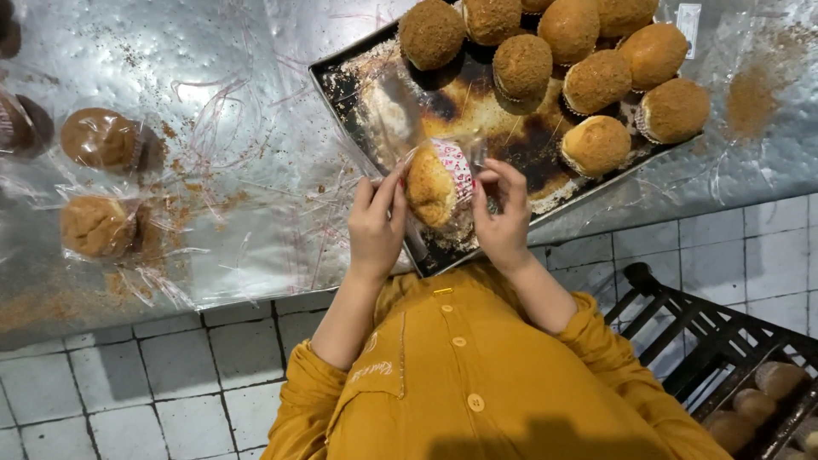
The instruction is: The person is wrapping individual bread rolls in plastic bags from a baking tray at a packaging station.
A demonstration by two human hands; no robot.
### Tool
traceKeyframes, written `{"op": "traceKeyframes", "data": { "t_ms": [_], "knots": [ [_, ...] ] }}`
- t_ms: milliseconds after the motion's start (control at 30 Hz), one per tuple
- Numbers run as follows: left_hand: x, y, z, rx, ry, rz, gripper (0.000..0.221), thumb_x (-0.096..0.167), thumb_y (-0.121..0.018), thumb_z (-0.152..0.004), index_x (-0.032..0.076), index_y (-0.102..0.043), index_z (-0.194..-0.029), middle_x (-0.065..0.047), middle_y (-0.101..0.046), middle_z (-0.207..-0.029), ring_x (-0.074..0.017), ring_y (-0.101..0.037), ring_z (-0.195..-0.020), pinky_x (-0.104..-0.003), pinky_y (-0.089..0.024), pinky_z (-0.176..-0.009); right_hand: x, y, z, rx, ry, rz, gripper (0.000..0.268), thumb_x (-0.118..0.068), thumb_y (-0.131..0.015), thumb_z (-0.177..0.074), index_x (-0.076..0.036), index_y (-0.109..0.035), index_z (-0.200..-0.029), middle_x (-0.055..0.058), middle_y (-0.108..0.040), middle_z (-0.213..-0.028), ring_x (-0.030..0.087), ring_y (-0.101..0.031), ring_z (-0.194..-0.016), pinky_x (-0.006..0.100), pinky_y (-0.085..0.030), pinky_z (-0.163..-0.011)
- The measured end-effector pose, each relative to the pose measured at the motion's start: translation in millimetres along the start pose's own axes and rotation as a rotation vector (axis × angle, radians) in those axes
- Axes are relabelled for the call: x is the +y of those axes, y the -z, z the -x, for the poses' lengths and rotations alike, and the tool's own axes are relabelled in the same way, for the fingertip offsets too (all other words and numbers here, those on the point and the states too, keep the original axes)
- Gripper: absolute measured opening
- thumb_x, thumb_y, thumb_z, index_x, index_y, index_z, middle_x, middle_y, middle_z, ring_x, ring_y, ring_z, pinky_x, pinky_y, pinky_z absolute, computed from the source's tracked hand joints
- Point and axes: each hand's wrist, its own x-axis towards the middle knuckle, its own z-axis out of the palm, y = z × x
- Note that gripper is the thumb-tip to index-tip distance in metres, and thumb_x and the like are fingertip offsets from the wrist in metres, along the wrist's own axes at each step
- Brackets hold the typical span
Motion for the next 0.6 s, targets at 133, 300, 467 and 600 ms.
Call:
{"op": "traceKeyframes", "data": {
  "t_ms": [133, 300, 467, 600],
  "knots": [
    [-4.0, 1.0, 7.3, -0.062, 0.016, -0.049, 0.018, 0.004, -0.067, -0.097, 0.003, -0.074, -0.113, -0.008, -0.055, -0.080, -0.0288, -0.063, -0.063, -0.036, -0.053, -0.057, 14.1, 2.7, 0.3, -0.210, 0.116, 0.140, 0.046, 0.003, -0.063, -0.091, -0.016, -0.068, -0.133, 0.014, -0.064, -0.089, 0.035, -0.067, -0.078, 0.046, -0.056, -0.068],
    [9.6, 0.4, -12.8, 0.000, -0.063, -0.084, 0.024, 0.005, -0.063, -0.099, 0.008, -0.074, -0.120, -0.008, -0.054, -0.080, -0.0280, -0.061, -0.065, -0.033, -0.055, -0.062, 40.1, -4.8, -12.6, -0.213, 0.308, 0.277, 0.040, -0.003, -0.058, -0.097, -0.029, -0.081, -0.116, 0.004, -0.064, -0.093, 0.027, -0.067, -0.082, 0.039, -0.058, -0.080],
    [28.1, 3.0, -9.4, -0.028, -0.048, -0.089, 0.021, 0.010, -0.066, -0.097, 0.012, -0.075, -0.116, -0.005, -0.054, -0.079, -0.0252, -0.062, -0.067, -0.033, -0.055, -0.063, 7.4, 6.5, -16.3, -0.226, 0.195, 0.295, 0.042, 0.000, -0.062, -0.091, -0.027, -0.078, -0.120, 0.003, -0.063, -0.091, 0.027, -0.068, -0.081, 0.040, -0.058, -0.078],
    [16.7, 8.0, -14.2, -0.057, 0.042, -0.009, 0.019, 0.003, -0.069, -0.093, 0.008, -0.076, -0.110, -0.009, -0.057, -0.078, -0.0295, -0.064, -0.066, -0.036, -0.056, -0.061, -20.1, -0.8, -25.4, -0.180, 0.145, 0.253, 0.047, 0.007, -0.062, -0.091, -0.015, -0.069, -0.132, 0.016, -0.071, -0.105, 0.036, -0.072, -0.093, 0.046, -0.059, -0.082]
  ]
}}
